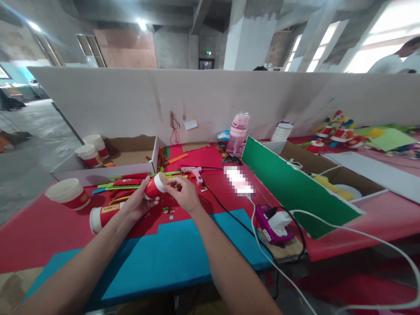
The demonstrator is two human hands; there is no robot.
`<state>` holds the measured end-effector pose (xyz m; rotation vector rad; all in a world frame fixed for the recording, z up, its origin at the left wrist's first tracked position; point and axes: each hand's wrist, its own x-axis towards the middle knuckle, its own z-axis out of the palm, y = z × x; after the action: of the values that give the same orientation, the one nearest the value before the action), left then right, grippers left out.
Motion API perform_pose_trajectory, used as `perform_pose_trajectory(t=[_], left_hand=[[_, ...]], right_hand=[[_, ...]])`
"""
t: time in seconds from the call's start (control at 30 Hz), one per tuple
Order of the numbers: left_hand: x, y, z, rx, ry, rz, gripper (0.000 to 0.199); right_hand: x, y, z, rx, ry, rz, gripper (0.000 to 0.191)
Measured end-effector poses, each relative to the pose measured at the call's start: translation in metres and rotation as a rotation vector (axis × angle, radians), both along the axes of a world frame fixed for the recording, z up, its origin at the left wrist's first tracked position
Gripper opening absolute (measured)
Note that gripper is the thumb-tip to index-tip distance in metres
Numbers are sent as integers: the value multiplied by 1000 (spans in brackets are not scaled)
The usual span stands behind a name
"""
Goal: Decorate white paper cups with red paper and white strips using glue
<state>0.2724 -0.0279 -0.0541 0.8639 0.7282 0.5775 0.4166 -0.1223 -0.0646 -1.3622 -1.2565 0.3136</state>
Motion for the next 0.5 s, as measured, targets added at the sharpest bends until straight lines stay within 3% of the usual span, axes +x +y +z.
perform_pose_trajectory(t=[0.1, 0.27, 0.5], left_hand=[[-1, -2, -1, 57, 11, -14, 39], [0, -12, 1, 365, -51, 47, 54], [0, -9, -3, 320, 75, -16, 44]], right_hand=[[-2, 1, -1, 11, -58, 28, 11], [-1, 2, -5, -34, 0, 52, 13], [-3, -3, 1, -16, -53, 32, 25]])
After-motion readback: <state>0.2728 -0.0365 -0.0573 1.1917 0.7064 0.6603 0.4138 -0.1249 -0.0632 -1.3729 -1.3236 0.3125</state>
